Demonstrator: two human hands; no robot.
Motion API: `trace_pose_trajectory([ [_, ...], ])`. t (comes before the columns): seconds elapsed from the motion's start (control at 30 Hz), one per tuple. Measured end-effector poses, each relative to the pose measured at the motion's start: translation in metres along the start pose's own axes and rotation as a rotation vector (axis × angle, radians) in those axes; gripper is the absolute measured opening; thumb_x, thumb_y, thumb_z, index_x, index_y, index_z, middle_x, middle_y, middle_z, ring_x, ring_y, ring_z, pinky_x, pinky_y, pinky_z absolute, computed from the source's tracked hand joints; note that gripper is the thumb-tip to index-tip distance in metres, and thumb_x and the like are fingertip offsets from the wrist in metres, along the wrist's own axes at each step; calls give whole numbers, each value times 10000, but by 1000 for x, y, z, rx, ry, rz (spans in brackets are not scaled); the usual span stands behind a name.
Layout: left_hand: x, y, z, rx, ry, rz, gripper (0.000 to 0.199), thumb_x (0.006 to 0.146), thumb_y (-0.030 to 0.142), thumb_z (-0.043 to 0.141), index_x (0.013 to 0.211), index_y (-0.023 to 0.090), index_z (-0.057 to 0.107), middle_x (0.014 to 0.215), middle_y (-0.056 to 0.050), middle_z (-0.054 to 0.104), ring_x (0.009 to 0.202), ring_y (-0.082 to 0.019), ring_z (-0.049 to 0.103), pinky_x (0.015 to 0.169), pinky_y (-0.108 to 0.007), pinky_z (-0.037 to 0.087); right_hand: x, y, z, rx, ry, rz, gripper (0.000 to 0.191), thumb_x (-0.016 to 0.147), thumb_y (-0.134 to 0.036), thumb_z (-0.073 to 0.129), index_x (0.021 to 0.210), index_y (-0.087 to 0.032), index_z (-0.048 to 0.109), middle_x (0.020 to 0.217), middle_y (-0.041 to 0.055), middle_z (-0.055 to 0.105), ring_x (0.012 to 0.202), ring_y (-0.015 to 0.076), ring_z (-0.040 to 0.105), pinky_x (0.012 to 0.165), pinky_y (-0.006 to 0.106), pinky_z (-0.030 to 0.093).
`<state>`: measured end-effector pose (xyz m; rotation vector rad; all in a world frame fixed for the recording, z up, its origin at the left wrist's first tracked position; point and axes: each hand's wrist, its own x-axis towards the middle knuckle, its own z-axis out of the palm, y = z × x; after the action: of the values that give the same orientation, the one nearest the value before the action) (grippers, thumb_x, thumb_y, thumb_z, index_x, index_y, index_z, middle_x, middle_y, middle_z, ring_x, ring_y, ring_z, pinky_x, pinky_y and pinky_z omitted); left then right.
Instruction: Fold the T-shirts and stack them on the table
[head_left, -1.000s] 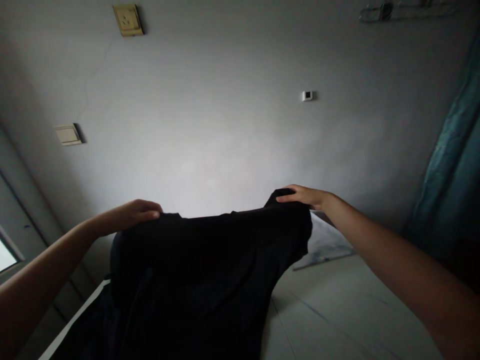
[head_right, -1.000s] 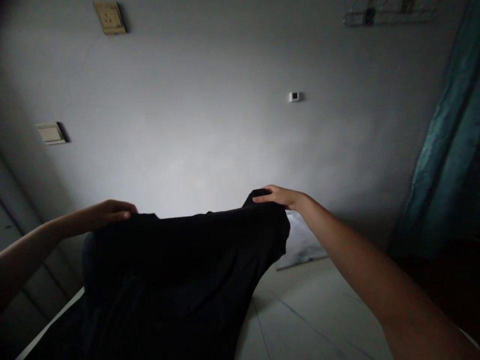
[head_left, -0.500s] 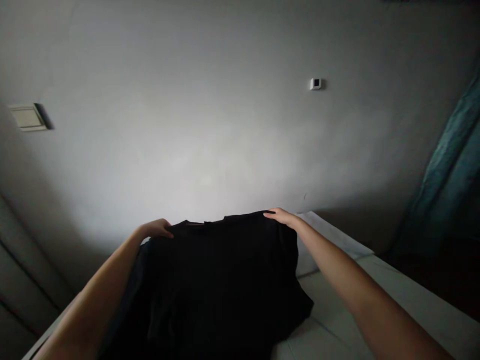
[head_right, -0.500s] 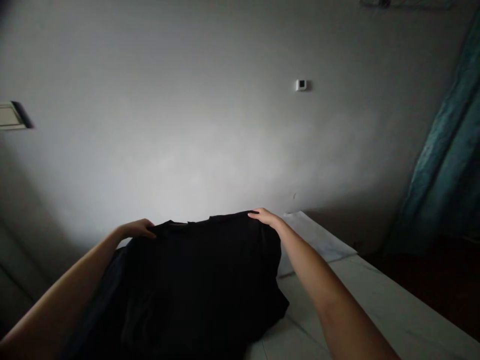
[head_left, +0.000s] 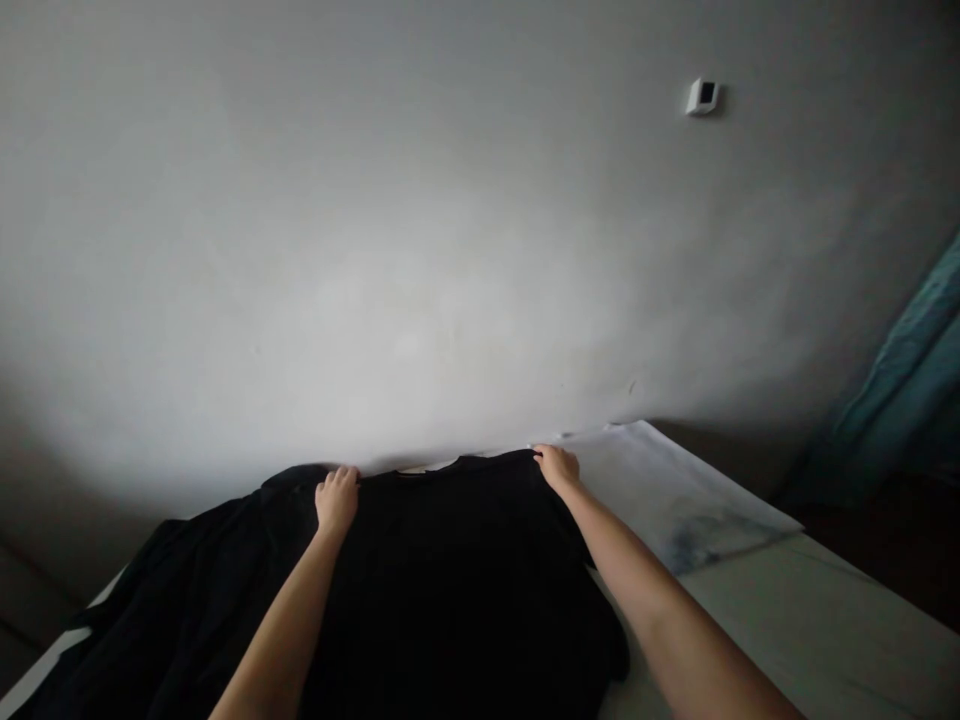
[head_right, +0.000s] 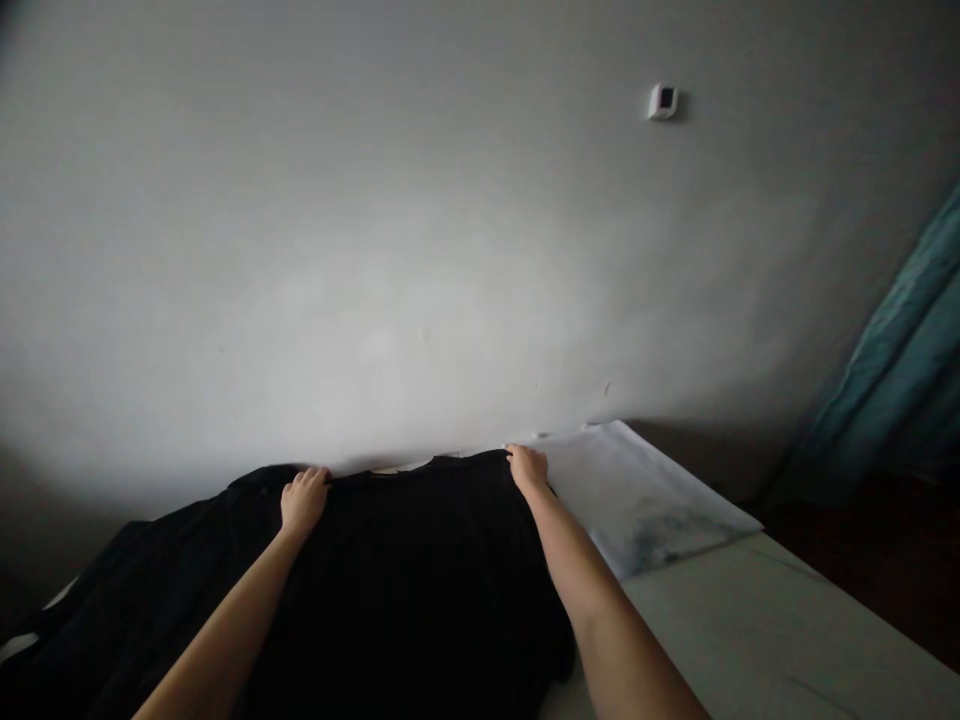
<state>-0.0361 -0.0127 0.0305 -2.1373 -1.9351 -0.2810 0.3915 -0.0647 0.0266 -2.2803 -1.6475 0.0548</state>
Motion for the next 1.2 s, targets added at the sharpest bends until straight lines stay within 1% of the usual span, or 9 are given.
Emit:
trace_pose_trajectory([
  [0.17,-19,2,1,78,45,37,333,898,166,427,1183,162,599,1171,-161,600,1101,-305,529,909,-414,397,-22,-14,6,-110,55,-31,406,885,-125,499,1280,-148,591,1286,202,589,1196,305,549,998,427,405],
  [0.3,-50,13,-33,-40,31,170,272,888,220,516,1144,186,603,1189,-138,593,1145,-300,494,971,-446,338,-72,-30,-2,-58,114,-363,510,895,-217,563,1393,-147,478,1474,214,410,1345,321,409,1079,464,350],
  [0.43,-130,37,-79,-288,-79,516,129,922,294,525,982,223,614,1079,-63,618,1048,-235,531,938,-409,334,-160,-35,-20,160,63,-830,428,918,-308,575,1335,-221,528,1411,142,479,1302,280,453,1065,466,382],
  [0.53,-204,51,-108,-422,-284,802,168,944,364,518,894,227,602,953,-17,619,926,-183,558,863,-348,348,-227,-28,-32,285,-26,-1111,210,944,-325,559,1095,-217,657,1120,89,627,1042,209,590,925,368,464],
  [0.63,-261,60,-124,-470,-478,928,265,899,501,568,920,238,589,939,1,620,877,-170,567,796,-315,366,-271,-14,-36,250,-122,-1319,263,939,-444,564,912,-211,684,892,48,646,828,173,593,760,306,462],
  [0.73,-293,66,-124,-372,-469,885,382,814,543,646,1014,229,566,1041,-38,613,956,-226,564,816,-344,394,-286,3,-33,158,-197,-1407,383,907,-568,557,910,-208,688,832,37,643,757,168,578,660,285,433],
  [0.87,-302,75,-111,-255,-379,790,162,830,197,528,990,209,547,1055,-71,606,956,-230,571,813,-352,429,-287,15,-29,140,-175,-1348,466,887,-600,561,1116,-212,679,1038,87,657,882,201,594,730,313,458],
  [1.03,-278,85,-90,-729,-416,447,137,794,139,476,903,216,506,835,0,609,796,-163,595,737,-279,454,-299,-3,-23,179,-173,-1217,664,758,-633,685,1258,-200,631,1193,135,602,1052,272,542,873,406,460],
  [1.2,-247,96,-71,-1009,-300,125,156,744,160,534,888,210,505,836,9,607,838,-160,606,798,-290,473,-302,-30,-15,178,-193,-1085,325,813,-162,614,1119,-222,709,1101,98,655,1019,242,540,875,378,455],
])
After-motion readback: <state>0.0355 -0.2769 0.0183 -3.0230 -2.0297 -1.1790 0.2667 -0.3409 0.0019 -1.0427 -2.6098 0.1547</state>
